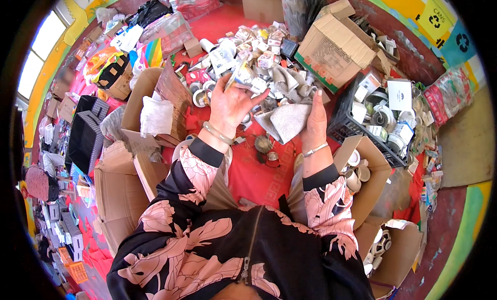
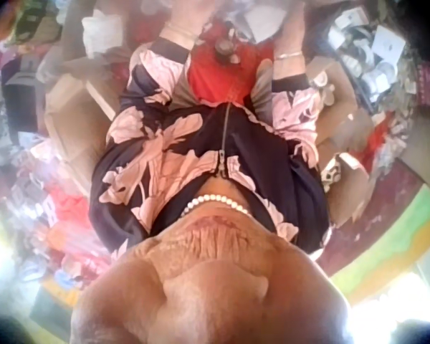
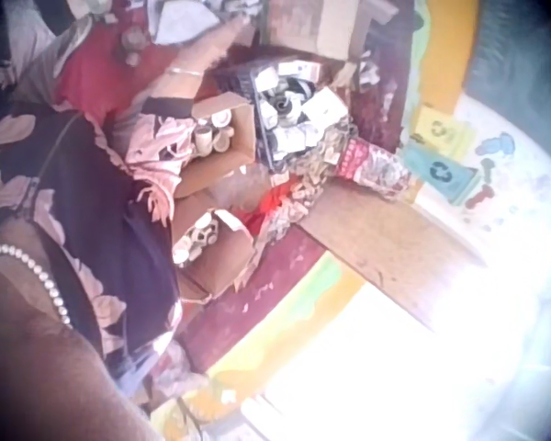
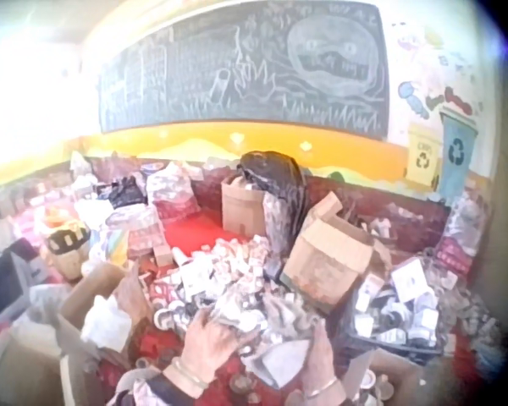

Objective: The person picks up several objects from boxes, including ceramic lids and industrial components, and wipes them one at a time with a cloth by hand.

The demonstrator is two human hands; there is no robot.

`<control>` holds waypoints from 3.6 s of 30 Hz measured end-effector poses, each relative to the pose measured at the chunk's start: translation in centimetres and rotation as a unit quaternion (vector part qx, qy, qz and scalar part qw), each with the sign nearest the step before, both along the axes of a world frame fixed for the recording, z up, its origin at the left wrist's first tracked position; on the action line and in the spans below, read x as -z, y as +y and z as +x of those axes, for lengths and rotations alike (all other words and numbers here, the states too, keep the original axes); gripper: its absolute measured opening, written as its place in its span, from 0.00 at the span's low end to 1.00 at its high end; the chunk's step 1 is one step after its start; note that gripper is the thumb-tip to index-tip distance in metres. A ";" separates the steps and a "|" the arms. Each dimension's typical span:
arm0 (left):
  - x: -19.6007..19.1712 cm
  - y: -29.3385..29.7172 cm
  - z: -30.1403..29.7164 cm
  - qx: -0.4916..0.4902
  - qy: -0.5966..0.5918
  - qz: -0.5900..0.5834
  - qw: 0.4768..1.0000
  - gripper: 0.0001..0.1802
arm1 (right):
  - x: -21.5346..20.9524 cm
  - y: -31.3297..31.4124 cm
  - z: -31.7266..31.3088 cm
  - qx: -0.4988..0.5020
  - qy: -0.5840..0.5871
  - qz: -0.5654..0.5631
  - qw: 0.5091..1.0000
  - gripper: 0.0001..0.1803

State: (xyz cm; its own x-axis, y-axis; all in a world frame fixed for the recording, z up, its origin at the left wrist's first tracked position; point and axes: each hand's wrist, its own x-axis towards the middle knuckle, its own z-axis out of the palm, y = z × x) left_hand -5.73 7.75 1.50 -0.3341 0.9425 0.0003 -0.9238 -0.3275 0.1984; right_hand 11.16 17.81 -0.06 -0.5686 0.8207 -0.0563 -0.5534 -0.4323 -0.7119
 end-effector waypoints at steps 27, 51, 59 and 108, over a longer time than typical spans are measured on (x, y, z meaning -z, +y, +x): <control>-1.1 -1.0 0.5 -0.181 0.322 -0.027 0.929 0.33 | -6.0 -2.9 -6.7 0.211 -0.307 0.604 0.705 0.18; -0.6 -0.3 1.7 -0.120 0.361 -0.033 0.924 0.35 | -5.1 -1.9 -4.5 0.212 -0.283 0.626 0.695 0.16; 0.4 -0.9 1.0 -0.114 0.356 -0.065 0.925 0.31 | -5.7 -4.0 -5.7 0.005 -0.216 0.612 0.761 0.16; 0.6 -0.1 1.3 -0.210 0.454 -0.055 0.864 0.34 | -5.6 -6.3 -6.1 0.157 -0.339 0.493 0.786 0.18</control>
State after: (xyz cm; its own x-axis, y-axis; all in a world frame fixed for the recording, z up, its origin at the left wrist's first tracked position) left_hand -4.46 7.70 0.88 -0.5560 0.7491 0.3602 -0.1746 -0.5289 0.8305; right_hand 5.05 11.54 5.57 -0.4433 0.7497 0.4915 0.1281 0.5956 -0.7930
